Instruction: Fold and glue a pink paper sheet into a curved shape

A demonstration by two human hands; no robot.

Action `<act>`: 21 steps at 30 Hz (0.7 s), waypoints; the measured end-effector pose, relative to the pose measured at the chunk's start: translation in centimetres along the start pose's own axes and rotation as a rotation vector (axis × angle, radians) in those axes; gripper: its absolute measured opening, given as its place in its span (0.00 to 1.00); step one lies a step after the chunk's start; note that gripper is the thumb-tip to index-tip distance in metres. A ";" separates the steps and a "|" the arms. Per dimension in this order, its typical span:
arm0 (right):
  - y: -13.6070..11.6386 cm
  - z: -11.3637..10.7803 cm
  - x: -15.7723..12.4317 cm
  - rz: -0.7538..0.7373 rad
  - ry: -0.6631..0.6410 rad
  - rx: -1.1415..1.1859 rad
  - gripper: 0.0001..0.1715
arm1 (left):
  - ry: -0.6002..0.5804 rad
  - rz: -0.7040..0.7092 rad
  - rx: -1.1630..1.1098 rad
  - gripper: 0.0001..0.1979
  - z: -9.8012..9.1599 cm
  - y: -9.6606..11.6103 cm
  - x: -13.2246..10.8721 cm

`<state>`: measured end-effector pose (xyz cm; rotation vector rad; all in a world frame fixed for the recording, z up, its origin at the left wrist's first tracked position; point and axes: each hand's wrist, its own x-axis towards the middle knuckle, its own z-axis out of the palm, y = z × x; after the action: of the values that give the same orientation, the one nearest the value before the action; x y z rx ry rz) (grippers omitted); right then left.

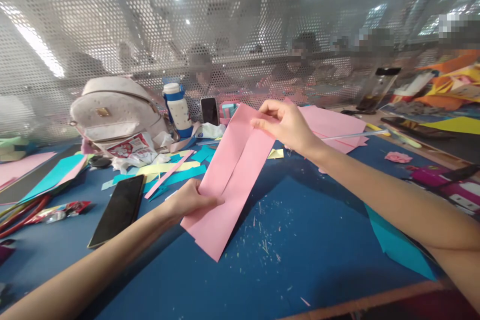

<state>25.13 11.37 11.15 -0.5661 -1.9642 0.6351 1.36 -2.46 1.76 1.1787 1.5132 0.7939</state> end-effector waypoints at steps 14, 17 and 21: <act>-2.4 -6.1 1.8 -0.117 0.301 -0.160 0.13 | 0.096 0.130 -0.335 0.17 -2.4 1.6 0.9; -2.7 -6.8 1.7 -0.068 0.277 -0.171 0.11 | 0.232 0.254 -0.478 0.17 -3.4 1.9 1.2; -2.7 -7.5 1.6 0.024 0.203 -0.219 0.09 | 0.363 0.344 -0.606 0.17 -4.8 2.3 1.6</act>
<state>30.79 11.81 16.89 -0.7592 -1.8478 0.3630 -2.65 0.13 4.68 0.8629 1.2146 1.6369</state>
